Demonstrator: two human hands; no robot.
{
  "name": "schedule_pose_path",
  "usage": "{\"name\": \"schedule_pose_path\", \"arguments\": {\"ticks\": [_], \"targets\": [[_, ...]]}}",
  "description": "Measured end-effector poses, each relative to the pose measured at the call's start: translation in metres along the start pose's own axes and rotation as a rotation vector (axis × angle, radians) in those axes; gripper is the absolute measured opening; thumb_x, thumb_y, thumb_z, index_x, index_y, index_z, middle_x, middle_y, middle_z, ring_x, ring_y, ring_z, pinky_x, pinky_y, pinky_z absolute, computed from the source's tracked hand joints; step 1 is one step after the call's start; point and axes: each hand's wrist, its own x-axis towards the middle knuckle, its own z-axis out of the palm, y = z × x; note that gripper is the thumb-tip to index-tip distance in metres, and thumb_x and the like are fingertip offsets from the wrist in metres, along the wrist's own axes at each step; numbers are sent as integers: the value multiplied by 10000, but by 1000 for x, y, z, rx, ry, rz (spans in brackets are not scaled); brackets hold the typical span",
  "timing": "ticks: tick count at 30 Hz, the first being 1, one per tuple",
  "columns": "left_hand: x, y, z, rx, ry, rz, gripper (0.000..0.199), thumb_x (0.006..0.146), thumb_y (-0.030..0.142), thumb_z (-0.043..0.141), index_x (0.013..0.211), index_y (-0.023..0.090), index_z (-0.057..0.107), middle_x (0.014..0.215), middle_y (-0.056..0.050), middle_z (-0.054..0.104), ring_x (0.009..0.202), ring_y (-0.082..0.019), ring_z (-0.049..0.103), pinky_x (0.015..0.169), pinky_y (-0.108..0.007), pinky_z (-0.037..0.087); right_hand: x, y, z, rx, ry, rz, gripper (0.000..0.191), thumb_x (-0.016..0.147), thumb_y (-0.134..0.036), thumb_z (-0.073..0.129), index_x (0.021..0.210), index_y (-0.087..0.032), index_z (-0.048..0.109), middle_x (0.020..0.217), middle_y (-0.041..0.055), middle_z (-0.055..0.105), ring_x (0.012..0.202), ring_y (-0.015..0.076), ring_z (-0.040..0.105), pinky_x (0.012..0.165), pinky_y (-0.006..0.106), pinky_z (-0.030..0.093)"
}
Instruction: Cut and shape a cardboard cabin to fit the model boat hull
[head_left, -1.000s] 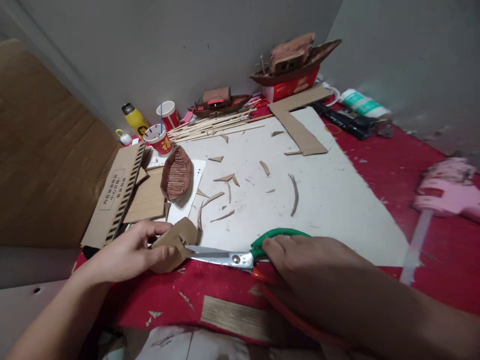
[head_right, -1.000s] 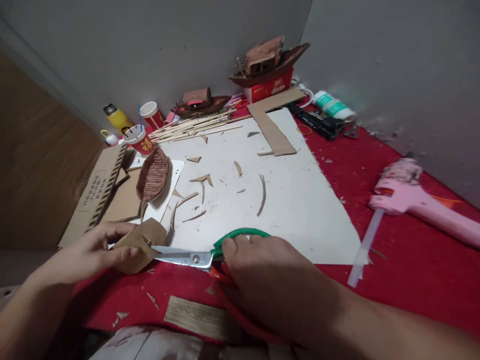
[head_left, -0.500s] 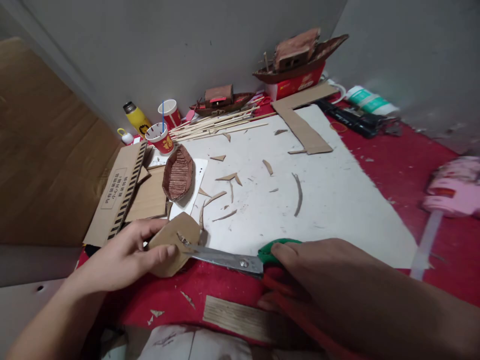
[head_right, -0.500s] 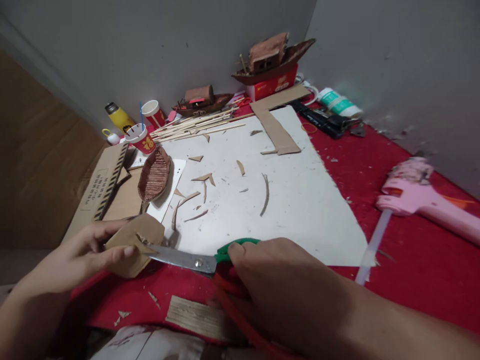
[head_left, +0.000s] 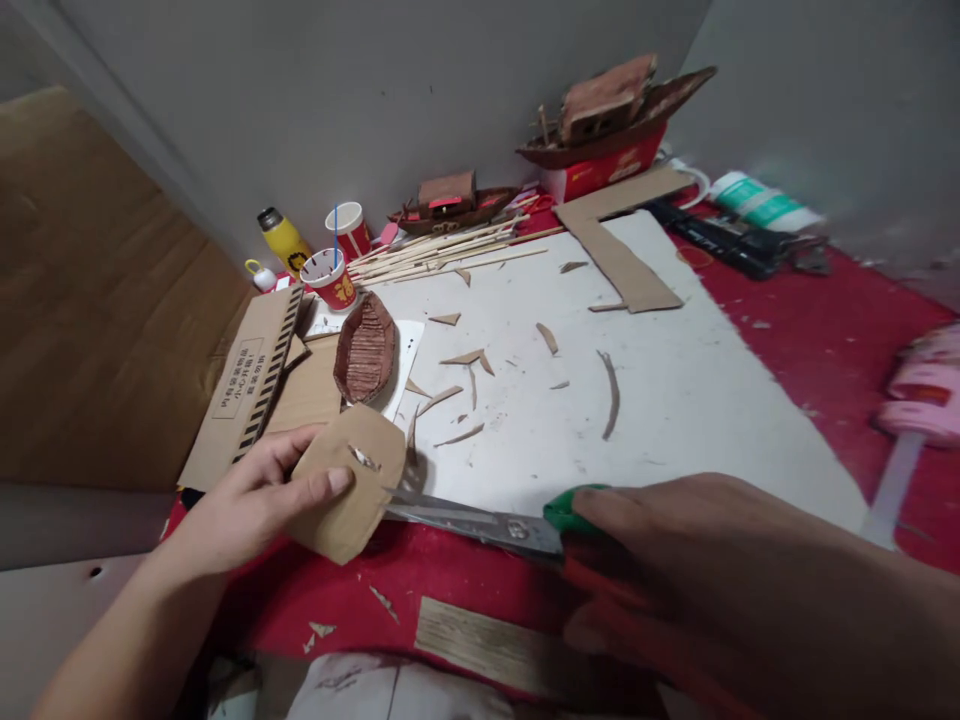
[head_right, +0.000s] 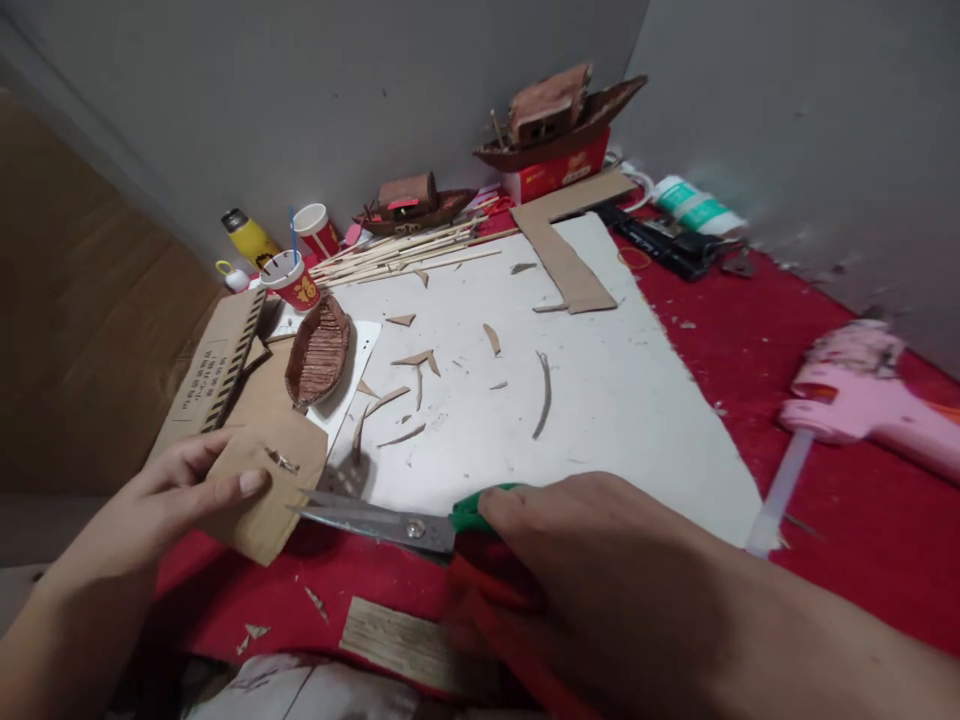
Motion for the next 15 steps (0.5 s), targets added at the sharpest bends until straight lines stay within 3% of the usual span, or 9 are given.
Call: {"name": "schedule_pose_path", "arguments": {"ticks": [3,7,11,15], "targets": [[2,-3,4,-57,50,57,366,793,330,757,1137,216,706,933,-57,778,774,-199,731,688,-257,597,1,-1,-4,-72,-52,39,218,832,-422,588,691,-258,575,618,4,647,474,190,568,448,278,294],[4,-11,5,26,40,173,296,823,301,736,1113,249,709,993,-19,765,863,-167,715,750,-209,570,1,-4,-3,-187,55,50,178,824,-389,587,716,-249,565,637,35,660,516,244,612,482,310,284],[5,-15,7,126,92,271,219,828,312,729,1024,212,730,960,-20,756,835,-160,692,740,-203,554,0,-2,3,-193,68,33,181,822,-391,597,732,-238,561,635,34,663,535,258,636,489,314,306],[2,-14,10,171,160,338,266,907,371,622,1089,206,724,987,-35,751,859,-170,671,765,-232,548,1,1,3,-140,112,5,189,800,-398,632,743,-229,568,650,22,669,529,230,619,477,296,330]]}}
